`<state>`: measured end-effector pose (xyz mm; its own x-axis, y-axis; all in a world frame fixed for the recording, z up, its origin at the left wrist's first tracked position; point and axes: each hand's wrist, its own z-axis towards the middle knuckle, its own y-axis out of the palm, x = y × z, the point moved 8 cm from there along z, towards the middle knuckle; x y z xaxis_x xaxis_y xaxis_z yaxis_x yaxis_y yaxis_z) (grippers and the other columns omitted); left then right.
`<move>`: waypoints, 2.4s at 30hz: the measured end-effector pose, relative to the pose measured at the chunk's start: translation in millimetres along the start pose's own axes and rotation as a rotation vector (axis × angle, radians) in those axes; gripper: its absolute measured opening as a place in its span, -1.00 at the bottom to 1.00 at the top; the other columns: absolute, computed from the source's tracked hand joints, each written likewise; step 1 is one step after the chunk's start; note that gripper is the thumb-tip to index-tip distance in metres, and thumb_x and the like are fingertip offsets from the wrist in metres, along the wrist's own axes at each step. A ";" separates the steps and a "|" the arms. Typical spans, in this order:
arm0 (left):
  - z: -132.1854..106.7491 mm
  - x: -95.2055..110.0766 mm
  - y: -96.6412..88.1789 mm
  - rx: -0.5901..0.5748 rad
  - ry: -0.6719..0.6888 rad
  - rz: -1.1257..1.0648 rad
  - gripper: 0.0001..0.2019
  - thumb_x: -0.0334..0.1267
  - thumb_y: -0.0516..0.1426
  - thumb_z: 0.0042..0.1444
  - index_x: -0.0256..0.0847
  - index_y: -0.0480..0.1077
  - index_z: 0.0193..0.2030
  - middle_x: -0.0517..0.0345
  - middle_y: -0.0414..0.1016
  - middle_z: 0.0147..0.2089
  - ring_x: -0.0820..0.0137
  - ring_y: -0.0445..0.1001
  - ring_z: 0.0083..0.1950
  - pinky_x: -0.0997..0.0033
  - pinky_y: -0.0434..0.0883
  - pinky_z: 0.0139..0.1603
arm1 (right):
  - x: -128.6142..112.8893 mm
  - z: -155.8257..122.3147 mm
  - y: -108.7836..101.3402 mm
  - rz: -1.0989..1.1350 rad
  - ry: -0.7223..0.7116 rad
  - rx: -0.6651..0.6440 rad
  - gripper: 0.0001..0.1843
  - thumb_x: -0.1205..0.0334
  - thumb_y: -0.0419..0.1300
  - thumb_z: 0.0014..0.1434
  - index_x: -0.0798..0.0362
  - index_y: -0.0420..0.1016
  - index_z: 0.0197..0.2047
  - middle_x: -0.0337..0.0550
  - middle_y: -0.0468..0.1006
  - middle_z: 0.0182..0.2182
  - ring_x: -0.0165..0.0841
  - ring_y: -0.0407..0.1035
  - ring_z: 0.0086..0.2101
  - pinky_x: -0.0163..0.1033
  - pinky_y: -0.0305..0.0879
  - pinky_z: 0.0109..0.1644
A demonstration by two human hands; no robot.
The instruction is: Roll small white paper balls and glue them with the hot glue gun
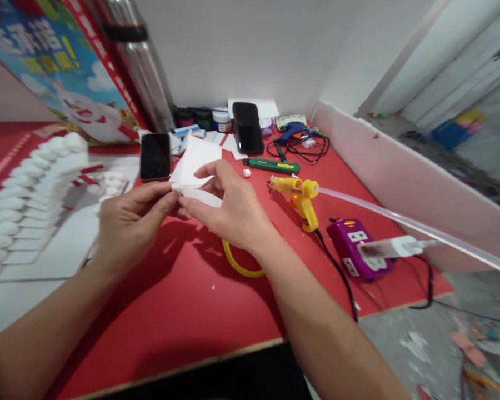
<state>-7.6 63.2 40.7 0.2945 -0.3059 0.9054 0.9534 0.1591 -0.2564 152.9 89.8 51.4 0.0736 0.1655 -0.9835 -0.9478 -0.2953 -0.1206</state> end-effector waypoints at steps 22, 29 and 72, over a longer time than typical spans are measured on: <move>1.6 10.8 7.4 -0.113 0.085 0.022 -0.83 -0.31 0.23 0.29 -0.24 0.65 -0.06 0.12 0.70 -0.24 0.47 0.63 -0.38 0.55 0.57 -0.29 | 23.7 6.2 -3.5 0.237 0.225 -0.071 -0.45 -0.22 0.51 -0.06 0.06 0.43 -0.38 -0.35 0.35 -0.57 -0.52 0.12 -0.57 -0.33 -0.02 -0.50; 1.9 11.2 6.4 -0.090 0.118 0.066 -0.83 -0.32 0.23 0.29 -0.22 0.65 -0.05 0.12 0.70 -0.23 0.49 0.60 -0.38 0.54 0.55 -0.30 | 11.4 6.6 -7.1 -0.026 0.092 -0.047 -0.61 -0.04 0.45 0.10 0.12 0.51 -0.38 -0.31 0.41 -0.56 -0.51 0.19 -0.53 -0.34 0.02 -0.47; -2.9 17.0 12.7 -0.108 0.136 0.023 -0.78 -0.23 0.15 0.38 -0.16 0.62 0.02 0.17 0.59 -0.33 0.42 0.54 -0.32 0.41 0.50 -0.17 | -5.2 -0.7 1.9 0.043 -0.063 -0.017 -0.69 0.01 0.37 0.22 0.08 0.53 -0.35 -0.19 0.57 -0.49 -0.41 0.35 -0.49 -0.25 0.25 -0.38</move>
<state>9.7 57.4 51.8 0.3155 -0.4286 0.8466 0.9457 0.0681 -0.3179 151.0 87.7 56.2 0.0121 0.2113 -0.9774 -0.9443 -0.3191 -0.0807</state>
